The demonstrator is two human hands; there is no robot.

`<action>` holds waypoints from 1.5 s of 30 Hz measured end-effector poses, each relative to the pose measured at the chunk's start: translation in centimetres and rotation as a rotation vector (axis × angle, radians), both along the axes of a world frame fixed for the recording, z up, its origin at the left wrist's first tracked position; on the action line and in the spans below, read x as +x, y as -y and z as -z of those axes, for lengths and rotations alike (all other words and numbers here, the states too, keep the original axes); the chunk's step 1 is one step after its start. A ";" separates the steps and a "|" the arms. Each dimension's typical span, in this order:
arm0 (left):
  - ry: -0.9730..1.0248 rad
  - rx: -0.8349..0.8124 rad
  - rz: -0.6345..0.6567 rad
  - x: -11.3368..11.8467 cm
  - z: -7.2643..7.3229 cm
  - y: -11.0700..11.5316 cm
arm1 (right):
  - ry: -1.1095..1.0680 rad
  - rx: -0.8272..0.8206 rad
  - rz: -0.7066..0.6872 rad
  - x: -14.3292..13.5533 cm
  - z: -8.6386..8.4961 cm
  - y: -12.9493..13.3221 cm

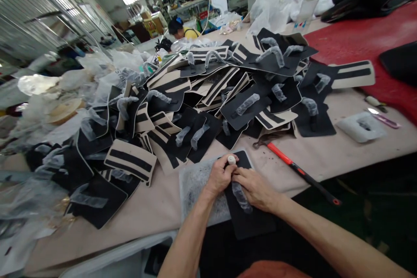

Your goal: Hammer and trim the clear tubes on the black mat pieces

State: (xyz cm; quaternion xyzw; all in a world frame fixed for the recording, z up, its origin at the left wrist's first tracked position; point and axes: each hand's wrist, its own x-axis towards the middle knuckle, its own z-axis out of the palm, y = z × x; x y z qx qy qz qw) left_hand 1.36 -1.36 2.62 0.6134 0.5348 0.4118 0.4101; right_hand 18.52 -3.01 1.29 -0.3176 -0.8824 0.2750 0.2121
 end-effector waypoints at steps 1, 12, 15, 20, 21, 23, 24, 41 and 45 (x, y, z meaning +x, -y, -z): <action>0.006 0.003 -0.056 0.4 0.3 0.0 | 0.019 0.014 0.012 -0.1 0.5 -0.1; 0.222 0.230 -0.499 1.0 -5.4 -1.5 | 0.065 0.066 0.025 -0.7 0.2 -0.2; 0.241 0.346 -0.534 -0.9 -7.6 -0.7 | 0.154 0.196 0.035 -0.9 -1.4 -0.4; 0.240 0.328 -0.712 -3.3 -6.3 1.5 | 0.341 0.272 0.318 -0.8 -5.2 -0.7; 0.237 0.304 -0.731 -3.5 -5.7 1.8 | 0.360 0.231 0.369 -0.8 -5.6 -0.7; 0.242 0.260 -0.748 -3.7 -4.7 2.2 | 0.354 0.126 0.431 -0.7 -5.6 -0.3; 0.247 0.240 -0.744 -3.6 -4.2 2.3 | 0.330 0.075 0.445 -0.6 -5.2 0.0; 0.510 0.005 -0.395 -0.2 2.4 -1.1 | 0.099 -0.301 0.467 -1.7 -2.1 2.4; 0.540 -0.035 -0.403 -0.4 3.3 -1.0 | 0.071 -0.338 0.441 -1.5 -1.9 1.9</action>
